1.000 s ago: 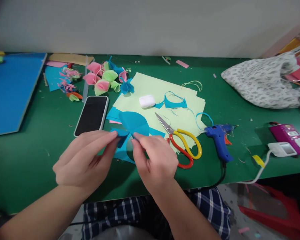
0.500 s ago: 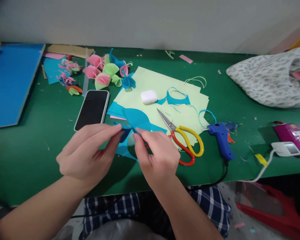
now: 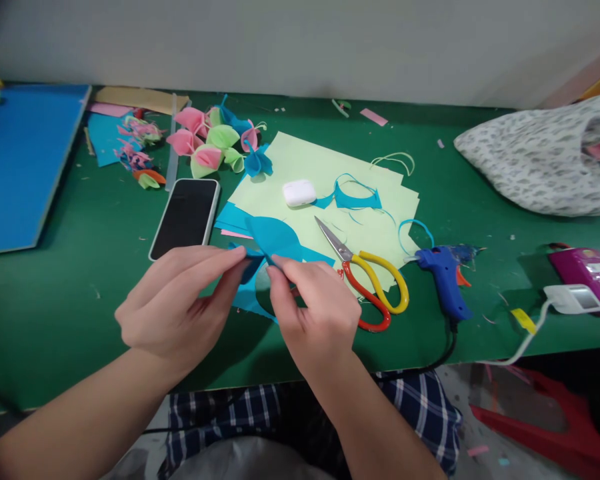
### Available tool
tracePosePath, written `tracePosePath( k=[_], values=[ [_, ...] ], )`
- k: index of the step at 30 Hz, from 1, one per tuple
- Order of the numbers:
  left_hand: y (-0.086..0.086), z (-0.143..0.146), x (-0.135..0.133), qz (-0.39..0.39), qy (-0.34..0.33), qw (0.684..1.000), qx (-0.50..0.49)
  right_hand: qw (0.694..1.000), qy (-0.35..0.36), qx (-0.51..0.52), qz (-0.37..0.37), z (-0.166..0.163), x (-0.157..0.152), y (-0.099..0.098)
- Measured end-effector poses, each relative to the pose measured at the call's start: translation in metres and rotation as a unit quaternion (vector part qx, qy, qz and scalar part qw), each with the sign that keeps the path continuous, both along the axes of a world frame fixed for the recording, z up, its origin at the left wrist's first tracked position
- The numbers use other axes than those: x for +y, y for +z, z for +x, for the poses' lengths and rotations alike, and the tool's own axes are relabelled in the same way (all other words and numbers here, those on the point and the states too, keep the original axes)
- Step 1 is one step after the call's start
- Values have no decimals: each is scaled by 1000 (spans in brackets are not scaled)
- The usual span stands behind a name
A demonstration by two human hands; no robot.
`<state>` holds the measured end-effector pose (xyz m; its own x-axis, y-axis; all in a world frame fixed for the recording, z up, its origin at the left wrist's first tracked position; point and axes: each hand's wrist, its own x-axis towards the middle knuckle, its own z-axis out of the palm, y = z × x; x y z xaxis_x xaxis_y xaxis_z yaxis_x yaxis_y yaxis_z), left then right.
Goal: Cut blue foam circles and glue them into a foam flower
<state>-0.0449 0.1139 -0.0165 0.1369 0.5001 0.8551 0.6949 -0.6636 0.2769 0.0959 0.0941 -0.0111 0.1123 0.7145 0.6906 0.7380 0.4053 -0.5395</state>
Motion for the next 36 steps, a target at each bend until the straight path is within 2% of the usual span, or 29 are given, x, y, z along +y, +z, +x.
tracePosePath(
  k=[36],
  values=[
    [1, 3, 1, -38, -4, 999, -3, 998, 58, 5, -9, 2, 3, 0]
  ],
)
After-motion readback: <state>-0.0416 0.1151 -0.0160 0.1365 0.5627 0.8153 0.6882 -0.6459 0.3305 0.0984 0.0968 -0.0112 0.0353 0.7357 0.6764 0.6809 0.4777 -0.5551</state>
